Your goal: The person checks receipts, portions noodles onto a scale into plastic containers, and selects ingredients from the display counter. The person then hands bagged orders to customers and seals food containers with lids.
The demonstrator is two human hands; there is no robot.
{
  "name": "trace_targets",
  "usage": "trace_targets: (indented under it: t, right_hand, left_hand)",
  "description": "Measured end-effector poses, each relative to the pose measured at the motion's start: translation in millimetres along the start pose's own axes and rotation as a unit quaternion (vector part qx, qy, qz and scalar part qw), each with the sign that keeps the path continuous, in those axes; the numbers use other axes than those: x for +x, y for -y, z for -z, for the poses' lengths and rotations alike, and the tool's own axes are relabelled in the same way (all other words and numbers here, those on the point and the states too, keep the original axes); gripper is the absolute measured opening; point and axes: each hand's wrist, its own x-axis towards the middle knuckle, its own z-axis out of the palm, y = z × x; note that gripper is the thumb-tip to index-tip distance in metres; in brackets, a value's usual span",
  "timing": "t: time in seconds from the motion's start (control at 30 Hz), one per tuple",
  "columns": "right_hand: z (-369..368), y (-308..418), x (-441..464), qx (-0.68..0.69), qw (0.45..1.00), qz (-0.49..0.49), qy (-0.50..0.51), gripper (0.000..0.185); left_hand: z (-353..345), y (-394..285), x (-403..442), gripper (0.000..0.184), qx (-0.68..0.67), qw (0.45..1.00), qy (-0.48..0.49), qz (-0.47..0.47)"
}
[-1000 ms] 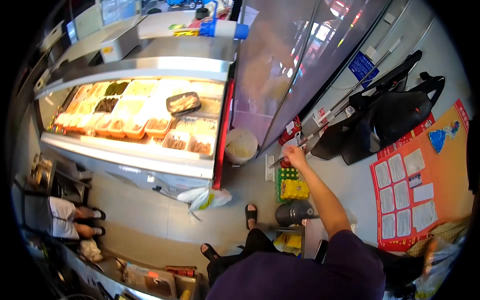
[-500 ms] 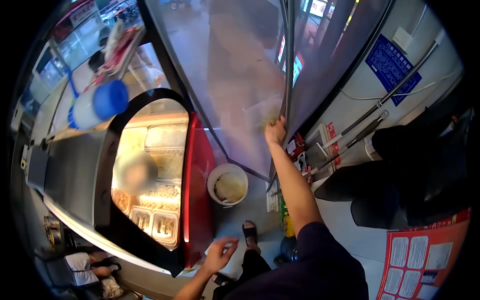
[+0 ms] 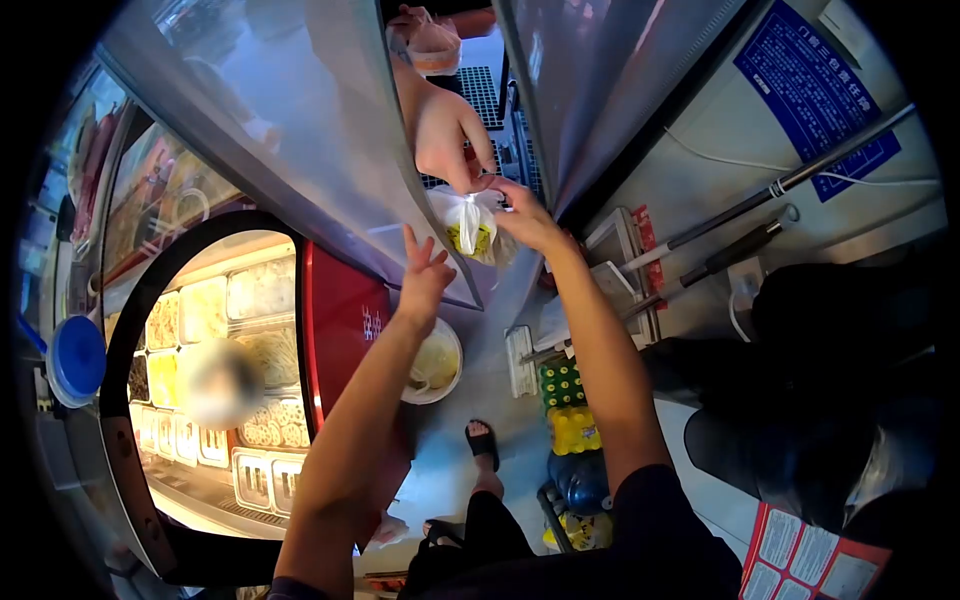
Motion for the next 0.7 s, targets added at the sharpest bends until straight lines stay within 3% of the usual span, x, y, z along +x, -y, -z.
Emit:
trace_targets:
  t: [0.07,0.13,0.2,0.23,0.27,0.33,0.37,0.5,0.57,0.7]
  right_hand:
    - [-7,7,5,-0.069,0.996,0.036,0.054,0.034]
    - [-14,11,11,-0.138,0.982,0.074,0.106,0.031]
    - [-17,19,15,-0.228,0.968,0.031,0.103,0.024]
    - [-18,22,13,-0.21,0.973,0.031,0.091,0.02]
    - [-16,25,9,-0.212,0.972,0.027,0.096,0.02]
    - [-9,29,-1,-0.041,0.991,-0.026,0.126,0.018]
    - [-5,35,-8,-0.055,0.991,-0.043,0.118,0.016]
    - [10,68,-47,0.01,0.991,-0.081,0.102,0.017]
    - [6,83,-66,0.121,0.984,-0.117,0.051,0.015]
    - [-25,141,-125,0.097,0.992,-0.08,0.006,0.015]
  left_hand:
    - [23,-13,-1,0.101,-0.028,0.996,0.065,0.062]
    - [33,-8,6,0.095,0.015,0.998,0.061,0.027]
    - [33,-6,13,0.086,0.072,0.989,0.126,0.021]
    - [29,-3,13,0.074,0.118,0.984,0.125,-0.045]
    - [27,-2,14,0.074,0.113,0.985,0.123,-0.042]
    - [27,7,17,0.068,0.186,0.972,0.118,-0.085]
    - [28,11,15,0.064,0.177,0.977,0.094,-0.078]
    - [54,48,1,0.068,0.195,0.974,0.053,-0.106]
    - [53,61,-33,0.078,0.0,0.992,-0.029,0.123]
    - [31,101,-100,0.092,-0.237,0.938,0.099,0.233]
